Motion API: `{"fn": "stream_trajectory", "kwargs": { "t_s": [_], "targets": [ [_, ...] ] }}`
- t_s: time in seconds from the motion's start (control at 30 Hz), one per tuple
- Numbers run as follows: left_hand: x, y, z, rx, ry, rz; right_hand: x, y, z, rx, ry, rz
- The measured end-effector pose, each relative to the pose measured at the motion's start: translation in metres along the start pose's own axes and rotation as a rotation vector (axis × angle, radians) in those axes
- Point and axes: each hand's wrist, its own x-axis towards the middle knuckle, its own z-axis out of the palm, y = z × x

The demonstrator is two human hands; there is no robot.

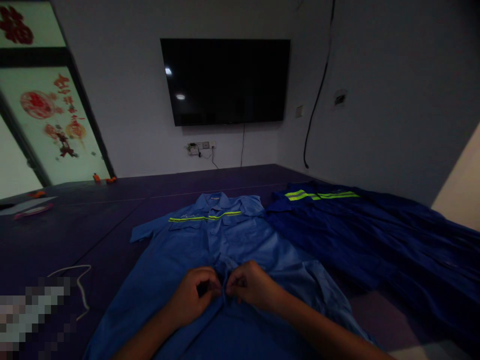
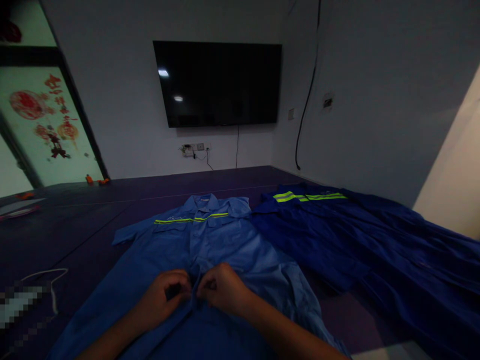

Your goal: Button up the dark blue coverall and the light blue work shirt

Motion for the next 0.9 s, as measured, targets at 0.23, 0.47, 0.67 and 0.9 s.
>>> {"fn": "stream_trajectory", "kwargs": {
  "t_s": [0.23,0.47,0.67,0.9],
  "targets": [
    [0.001,-0.003,0.002,0.002,-0.004,-0.026,0.003,0.006,0.004,-0.167,0.047,-0.083],
    [0.002,-0.006,0.006,0.026,-0.001,-0.045,0.003,0.008,0.003,-0.174,-0.007,-0.157],
    [0.0,-0.008,0.007,0.031,0.026,0.001,0.003,0.007,0.0,-0.012,-0.142,-0.079],
    [-0.003,-0.008,-0.003,0.109,-0.031,0.25,0.006,0.01,-0.002,0.263,-0.22,0.033]
  ]
}}
